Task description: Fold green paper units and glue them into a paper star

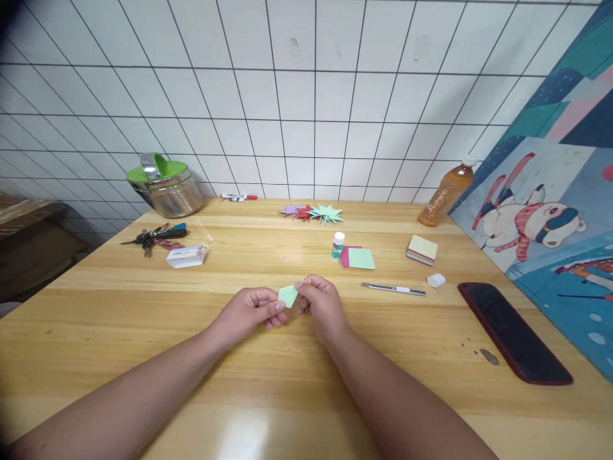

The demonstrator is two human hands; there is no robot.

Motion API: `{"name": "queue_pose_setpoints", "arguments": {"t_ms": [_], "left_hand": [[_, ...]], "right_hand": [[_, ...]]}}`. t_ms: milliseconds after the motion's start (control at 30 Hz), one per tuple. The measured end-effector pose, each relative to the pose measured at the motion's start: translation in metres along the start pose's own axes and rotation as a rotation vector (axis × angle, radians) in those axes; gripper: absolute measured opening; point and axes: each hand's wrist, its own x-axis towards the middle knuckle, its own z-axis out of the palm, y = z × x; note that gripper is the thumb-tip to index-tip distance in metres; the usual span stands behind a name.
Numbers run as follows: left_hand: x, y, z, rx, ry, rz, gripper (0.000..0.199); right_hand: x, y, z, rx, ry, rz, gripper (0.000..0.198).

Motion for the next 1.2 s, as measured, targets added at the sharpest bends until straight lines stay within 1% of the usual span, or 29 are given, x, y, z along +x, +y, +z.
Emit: {"name": "queue_pose_setpoints", "arguments": {"t_ms": [100, 200, 267, 400, 467, 567, 700, 800, 900, 967, 1100, 1200], "left_hand": [[0.000, 0.001, -0.003, -0.086, 0.061, 0.037, 0.025], [0.000, 0.001, -0.004, -0.143, 0.104, 0.068, 0.023], [0.000, 0.002, -0.004, -0.168, 0.113, 0.074, 0.022], [-0.001, 0.003, -0.005, -0.185, 0.097, 0.107, 0.020], [-0.001, 0.003, -0.006, -0.174, 0.090, 0.124, 0.020], [0.000, 0.001, -0.009, -0.174, 0.069, 0.097, 0.021], [0.001, 0.000, -0.012, -0.216, 0.021, 0.020, 0.028], [0.001, 0.001, -0.011, -0.211, 0.047, 0.018, 0.034], [0.002, 0.001, -0.009, -0.162, 0.101, 0.027, 0.034], [0.002, 0.002, -0.008, -0.123, 0.126, 0.038, 0.032], [0.002, 0.003, -0.009, -0.074, 0.130, 0.067, 0.029], [0.002, 0.004, -0.012, -0.044, 0.131, 0.088, 0.028]], "right_hand": [[0.001, -0.007, -0.005, -0.208, 0.013, -0.085, 0.024], [0.001, -0.013, -0.009, -0.306, -0.050, -0.092, 0.022], [0.001, -0.014, -0.010, -0.274, -0.088, -0.057, 0.021], [0.003, -0.013, -0.012, -0.082, -0.144, 0.042, 0.019], [0.003, -0.012, -0.013, -0.041, -0.151, 0.061, 0.019], [0.002, -0.013, -0.013, -0.120, -0.143, 0.016, 0.021], [0.001, -0.011, -0.011, -0.266, -0.101, -0.106, 0.021], [0.001, -0.007, -0.011, -0.314, -0.082, -0.148, 0.020], [0.000, -0.005, -0.009, -0.342, -0.081, -0.164, 0.019], [-0.001, -0.006, -0.007, -0.311, -0.084, -0.144, 0.020], [0.001, -0.008, -0.008, -0.150, -0.063, -0.017, 0.021], [0.006, -0.010, -0.016, -0.063, 0.006, -0.019, 0.022]]}}
